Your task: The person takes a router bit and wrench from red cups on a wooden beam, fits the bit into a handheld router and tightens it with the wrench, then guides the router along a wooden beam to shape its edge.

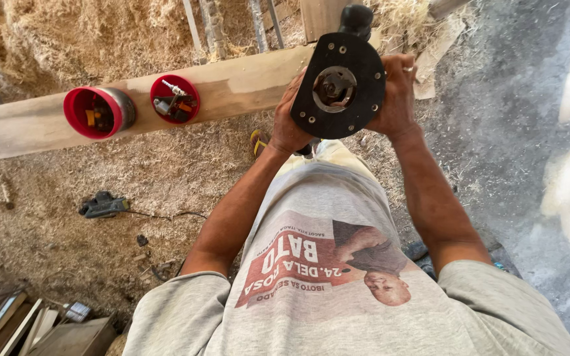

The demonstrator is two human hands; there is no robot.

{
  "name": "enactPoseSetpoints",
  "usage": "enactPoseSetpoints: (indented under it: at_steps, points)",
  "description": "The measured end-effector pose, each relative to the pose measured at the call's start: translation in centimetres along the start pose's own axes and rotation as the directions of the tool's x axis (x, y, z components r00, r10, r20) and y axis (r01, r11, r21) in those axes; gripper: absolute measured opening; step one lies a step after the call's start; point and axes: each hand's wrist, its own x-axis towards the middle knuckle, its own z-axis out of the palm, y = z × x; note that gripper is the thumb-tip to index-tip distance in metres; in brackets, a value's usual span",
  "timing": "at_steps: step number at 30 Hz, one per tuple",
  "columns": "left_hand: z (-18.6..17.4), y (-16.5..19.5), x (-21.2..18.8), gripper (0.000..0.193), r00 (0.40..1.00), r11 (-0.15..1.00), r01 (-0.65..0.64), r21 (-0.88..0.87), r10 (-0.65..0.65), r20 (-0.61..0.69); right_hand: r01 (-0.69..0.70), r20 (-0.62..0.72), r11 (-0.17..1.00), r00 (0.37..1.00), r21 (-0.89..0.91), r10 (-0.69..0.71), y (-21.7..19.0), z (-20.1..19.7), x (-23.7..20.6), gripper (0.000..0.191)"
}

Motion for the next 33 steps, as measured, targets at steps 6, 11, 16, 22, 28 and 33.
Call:
enactPoseSetpoints:
  at_steps: [6, 11, 16, 22, 28, 33]
  points:
    - [0.0, -0.2, -0.1, 0.072, 1.0, 0.998, -0.02, 0.064, 0.019, 0.018, -0.08, 0.085, 0.993, 0.993, -0.085, 0.087, -0.3, -0.1, -1.0, 0.046]
    - [0.0, -0.4, -0.7, 0.069, 1.0, 0.999, -0.003, 0.034, 0.002, 0.027, -0.117, -0.035, 0.987, 0.993, -0.11, 0.114, -2.8, 0.3, -1.8, 0.035]
    - [0.2, -0.4, -1.0, 0.069, 1.0, 0.999, -0.001, 0.042, 0.0, 0.014, -0.146, -0.032, 0.988, 0.989, 0.05, 0.148, -3.2, 0.0, -1.5, 0.042]
    - [0.5, -0.6, -1.1, 0.07, 1.0, 1.0, -0.008, 0.03, 0.008, 0.026, -0.25, -0.104, 0.968, 0.962, 0.028, 0.251, -3.8, 0.9, -2.1, 0.04]
    - [1.6, -0.4, -1.3, 0.068, 0.999, 0.999, 0.002, 0.037, -0.003, 0.044, -0.297, -0.178, 0.952, 0.936, 0.07, 0.305, -3.4, 1.8, -3.4, 0.041]
    - [2.6, -0.4, -1.2, 0.068, 0.999, 1.0, 0.012, 0.019, -0.013, 0.048, -0.314, -0.211, 0.948, 0.924, 0.062, 0.32, -2.4, 2.0, -4.4, 0.038]
